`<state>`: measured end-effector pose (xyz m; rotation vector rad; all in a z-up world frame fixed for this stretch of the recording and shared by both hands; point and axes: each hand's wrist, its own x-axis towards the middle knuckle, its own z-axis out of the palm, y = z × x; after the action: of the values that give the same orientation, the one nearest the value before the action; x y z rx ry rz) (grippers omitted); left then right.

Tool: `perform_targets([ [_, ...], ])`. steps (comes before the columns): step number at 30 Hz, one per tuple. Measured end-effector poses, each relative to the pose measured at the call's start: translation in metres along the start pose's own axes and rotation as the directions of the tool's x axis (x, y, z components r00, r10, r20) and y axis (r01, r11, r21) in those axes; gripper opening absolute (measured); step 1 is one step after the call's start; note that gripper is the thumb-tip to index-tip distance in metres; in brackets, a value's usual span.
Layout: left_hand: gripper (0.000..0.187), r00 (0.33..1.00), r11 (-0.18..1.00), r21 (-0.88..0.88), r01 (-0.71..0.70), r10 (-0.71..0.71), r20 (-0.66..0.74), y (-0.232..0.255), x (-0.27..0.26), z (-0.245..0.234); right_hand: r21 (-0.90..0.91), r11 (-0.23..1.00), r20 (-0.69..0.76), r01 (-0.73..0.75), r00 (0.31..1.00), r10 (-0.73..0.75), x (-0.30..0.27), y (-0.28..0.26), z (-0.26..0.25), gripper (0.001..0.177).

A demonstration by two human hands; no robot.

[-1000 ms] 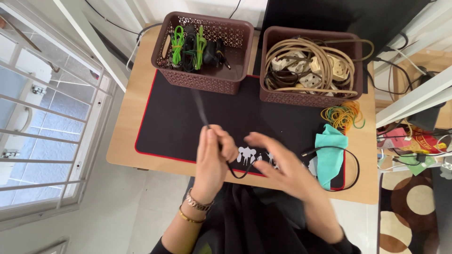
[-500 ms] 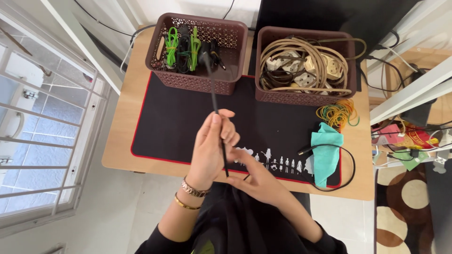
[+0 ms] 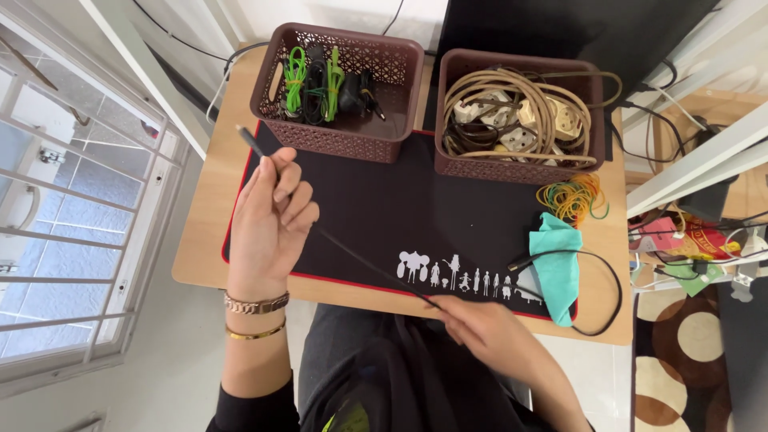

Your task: Cleaning electronic cables with a microfiber cloth and coiling them with rubber bands to organize them into storage baskets.

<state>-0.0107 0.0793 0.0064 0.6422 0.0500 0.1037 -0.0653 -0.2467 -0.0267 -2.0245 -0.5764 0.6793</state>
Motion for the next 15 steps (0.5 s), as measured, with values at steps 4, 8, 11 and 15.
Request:
perform_targets([
  [4, 0.034, 0.973, 0.973, 0.013, 0.230, -0.230, 0.019, 0.008, -0.012, 0.015, -0.206, 0.968, 0.007, 0.144, 0.989, -0.146, 0.004, 0.018, -0.019, 0.053],
  [8, 0.038, 0.795, 0.823, 0.224, 0.522, -0.565, 0.222, 0.006, -0.026, 0.033, -0.477, 0.854, -0.035, 0.207, 0.967, -0.254, 0.014, -0.001, -0.041, 0.064],
  [11, 0.036, 0.616, 0.648, 0.459, 0.608, -0.750, 0.242, -0.006, -0.037, 0.046, -0.659, 0.747, -0.202, 0.092, 0.934, -0.293, 0.018, -0.036, -0.059, 0.068],
  [15, 0.041, 0.356, 0.411, 0.758, 0.507, -0.900, 0.250, -0.026, -0.043, 0.053, -0.672, 0.741, -0.327, 0.018, 0.890, -0.319, 0.024, -0.059, -0.073, 0.065],
])
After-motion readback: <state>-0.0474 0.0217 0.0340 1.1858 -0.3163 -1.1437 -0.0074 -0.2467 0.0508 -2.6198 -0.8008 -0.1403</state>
